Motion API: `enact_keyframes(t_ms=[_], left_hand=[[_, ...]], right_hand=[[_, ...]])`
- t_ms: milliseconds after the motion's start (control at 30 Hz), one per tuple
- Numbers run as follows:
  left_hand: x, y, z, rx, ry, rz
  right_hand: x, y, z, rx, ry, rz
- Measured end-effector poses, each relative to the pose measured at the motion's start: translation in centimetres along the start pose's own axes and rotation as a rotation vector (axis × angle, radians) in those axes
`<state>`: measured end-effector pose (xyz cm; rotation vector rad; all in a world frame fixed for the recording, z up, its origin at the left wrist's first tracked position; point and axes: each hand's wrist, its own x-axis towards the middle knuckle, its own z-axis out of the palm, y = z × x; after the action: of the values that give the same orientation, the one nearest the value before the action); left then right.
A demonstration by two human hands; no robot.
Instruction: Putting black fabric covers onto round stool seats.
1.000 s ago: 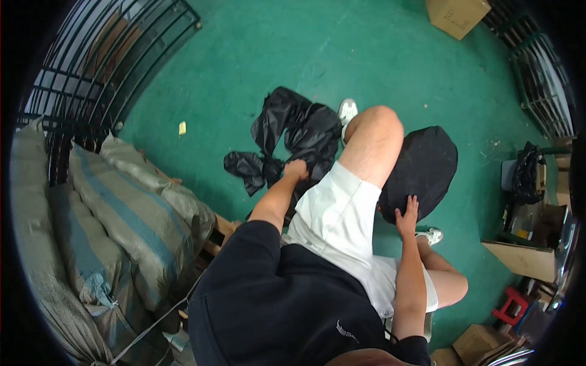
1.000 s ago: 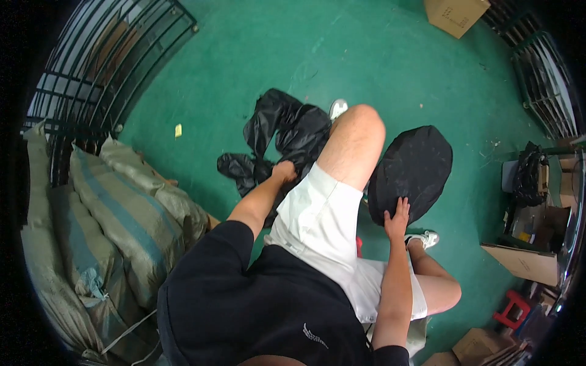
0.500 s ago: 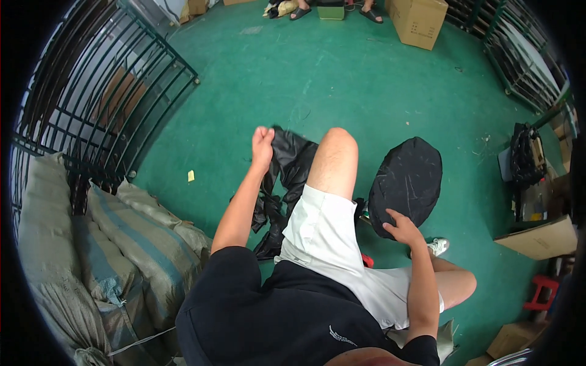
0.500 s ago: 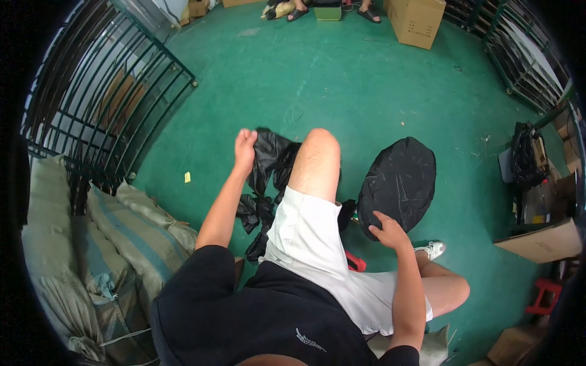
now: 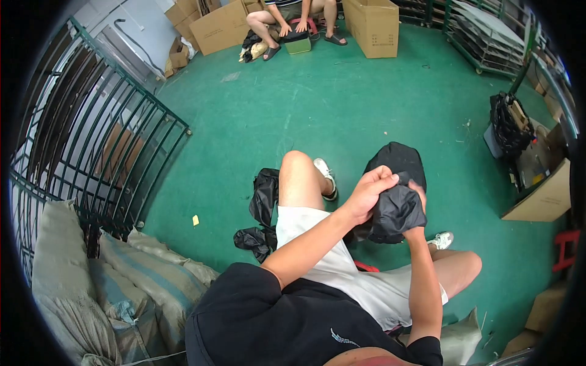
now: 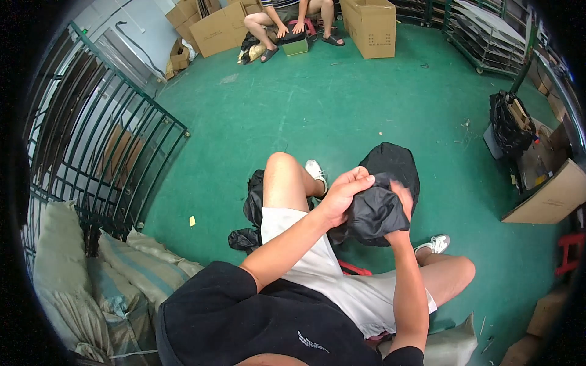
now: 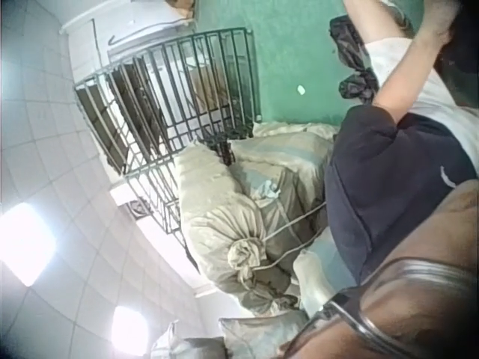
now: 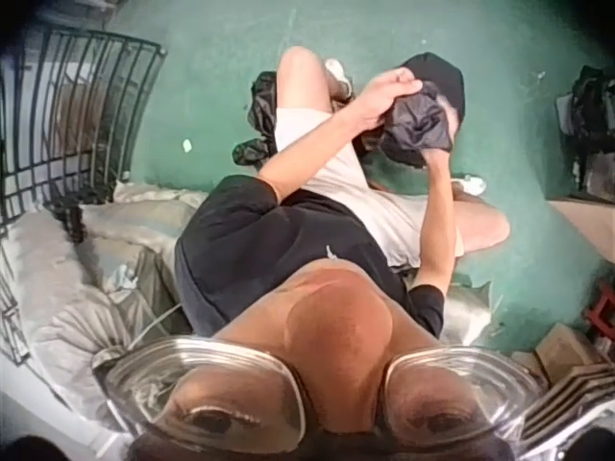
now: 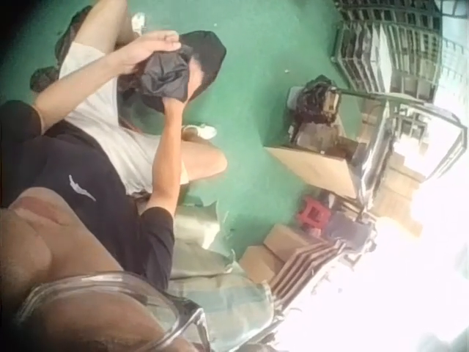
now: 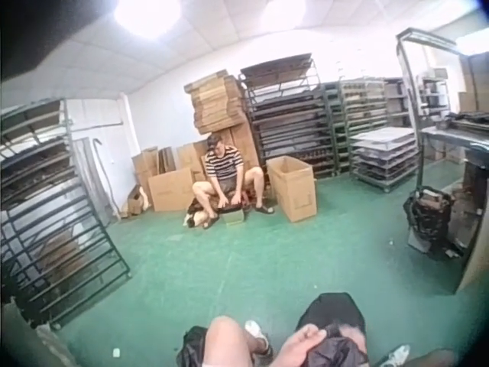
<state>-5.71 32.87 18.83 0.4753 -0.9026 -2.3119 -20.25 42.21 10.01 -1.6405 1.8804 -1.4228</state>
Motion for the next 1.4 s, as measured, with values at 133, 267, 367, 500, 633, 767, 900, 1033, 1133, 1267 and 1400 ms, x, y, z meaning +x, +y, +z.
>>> enact_keyframes(t_ms=[133, 267, 367, 500, 633, 767, 900, 1033, 1133, 1267, 1400], left_hand=[[-0.3, -1.3, -2.5, -0.041, 0.168, 0.041], [-1.9, -3.5, -6.5, 0.381, 0.074, 0.088], [-3.0, -5.5, -8.0, 0.429, 0.040, -0.030], [-3.1, -7.3, -8.9, 0.621, 0.306, -0.010], [-2.7, -5.8, -10.3, 0.421, 0.387, 0.032], [-2.2, -3.7, -11.5, 0.211, 0.481, 0.164], [-2.4, -2.0, -15.0, 0.023, 0.462, 0.249], [-2.8, -1.2, -14.7, -0.249, 0.294, 0.138], [-3.3, -1.5, -10.9, 0.222, 0.497, 0.133], [-3.9, -4.5, -13.5, 0.494, 0.291, 0.059], [-2.7, -8.7, -16.1, 0.222, 0.520, -0.138]], right_hand=[[-3.2, 4.8, 1.4, 0.195, -0.227, 0.442], [-2.8, 2.1, 2.2, 0.714, -0.208, 0.924], [-2.4, -1.8, 1.4, 0.878, -0.314, 0.888], [-3.0, -0.6, 3.2, 0.709, -0.325, 0.751], [-2.9, 0.9, 3.8, 0.534, -0.346, 0.809], [-2.3, 1.8, 3.4, 0.631, -0.345, 0.868], [-0.9, 0.3, 2.5, 0.981, 0.047, 0.715], [-0.8, -0.9, 1.2, 1.036, 0.184, 0.766], [-1.5, -0.8, 1.3, 0.834, -0.041, 0.708], [-1.9, -2.4, 2.8, 0.505, -0.233, 0.645], [-0.2, -0.4, 3.0, 0.509, 0.127, 0.690]])
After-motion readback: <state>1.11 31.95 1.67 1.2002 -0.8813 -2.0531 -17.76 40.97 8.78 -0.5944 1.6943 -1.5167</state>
